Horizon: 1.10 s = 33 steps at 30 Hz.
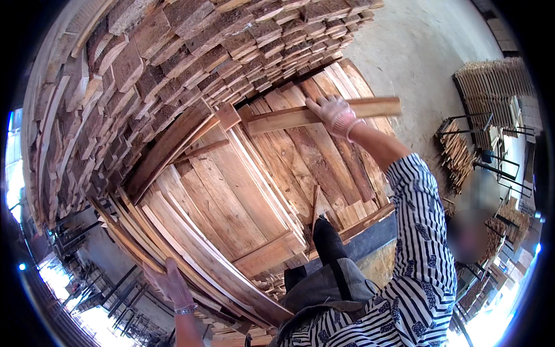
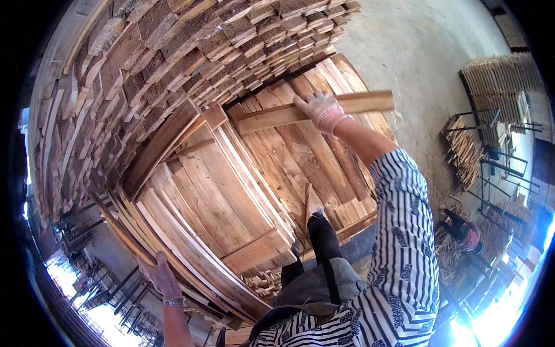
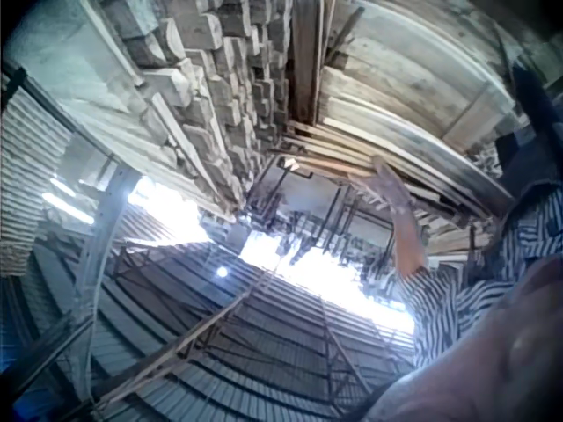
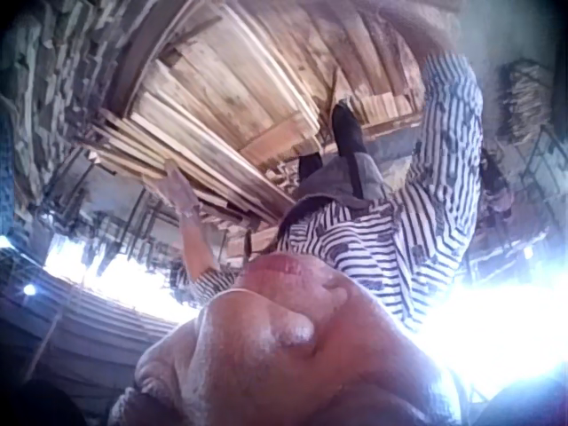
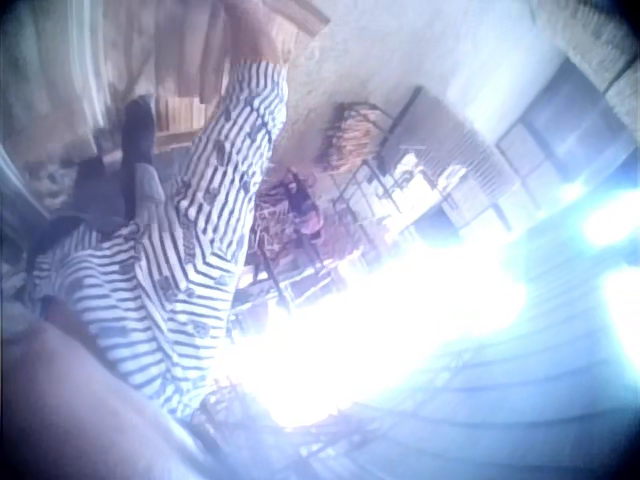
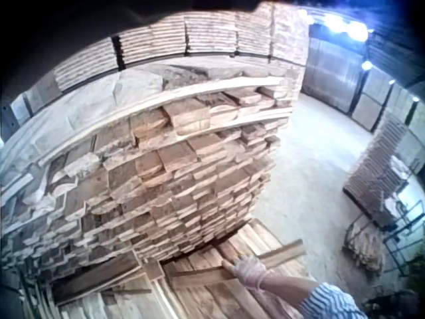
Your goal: The person stacks wooden planks by hand onto a wooden pallet structure, lifting them from a pile and aligning them horizontally.
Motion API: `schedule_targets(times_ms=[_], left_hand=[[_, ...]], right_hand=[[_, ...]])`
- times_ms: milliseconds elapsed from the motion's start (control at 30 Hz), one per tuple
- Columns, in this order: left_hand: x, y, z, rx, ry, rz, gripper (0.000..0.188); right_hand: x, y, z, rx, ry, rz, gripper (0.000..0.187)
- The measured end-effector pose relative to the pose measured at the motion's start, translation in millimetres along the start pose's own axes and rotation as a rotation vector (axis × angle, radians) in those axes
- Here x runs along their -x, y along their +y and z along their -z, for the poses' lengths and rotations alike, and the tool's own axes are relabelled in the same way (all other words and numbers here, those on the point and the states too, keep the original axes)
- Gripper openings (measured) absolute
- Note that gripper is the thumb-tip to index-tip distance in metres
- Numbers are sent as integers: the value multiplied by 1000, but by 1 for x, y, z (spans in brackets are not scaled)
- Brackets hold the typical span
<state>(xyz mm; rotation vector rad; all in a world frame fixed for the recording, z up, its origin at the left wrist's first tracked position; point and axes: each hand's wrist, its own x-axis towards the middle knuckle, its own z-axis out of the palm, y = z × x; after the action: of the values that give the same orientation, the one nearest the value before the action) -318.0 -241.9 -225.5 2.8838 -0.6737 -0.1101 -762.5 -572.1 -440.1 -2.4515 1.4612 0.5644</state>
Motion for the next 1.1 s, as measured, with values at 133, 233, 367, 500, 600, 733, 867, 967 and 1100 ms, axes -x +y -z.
schedule_targets(times_ms=[133,233,367,500,600,733,867,967,1100], left_hand=[[-12,-14,-9,61,-12,-57,83],[-8,-15,-9,301,-88,-53,81],[17,16,-3,416,-183,-27,79],[8,10,8,158,-176,-141,89],[7,-4,6,270,-145,-93,74],[1,32,0,248,-125,-28,74],[-13,4,2,-158,-87,18,87],[-21,-27,-6,-193,-154,-4,89],[-23,-3,17,-213,-307,1,89]], right_hand=[[-83,10,-11,270,-61,134,54],[-112,10,-8,191,-68,130,43],[-128,12,-16,159,-96,150,38],[-115,17,-15,154,14,148,41],[-122,-7,-22,225,142,139,41],[-77,-31,-32,-121,488,-1,64],[32,-170,39,-1031,599,219,65],[110,-257,87,-1380,440,328,67],[155,-348,122,-1340,-466,75,85]])
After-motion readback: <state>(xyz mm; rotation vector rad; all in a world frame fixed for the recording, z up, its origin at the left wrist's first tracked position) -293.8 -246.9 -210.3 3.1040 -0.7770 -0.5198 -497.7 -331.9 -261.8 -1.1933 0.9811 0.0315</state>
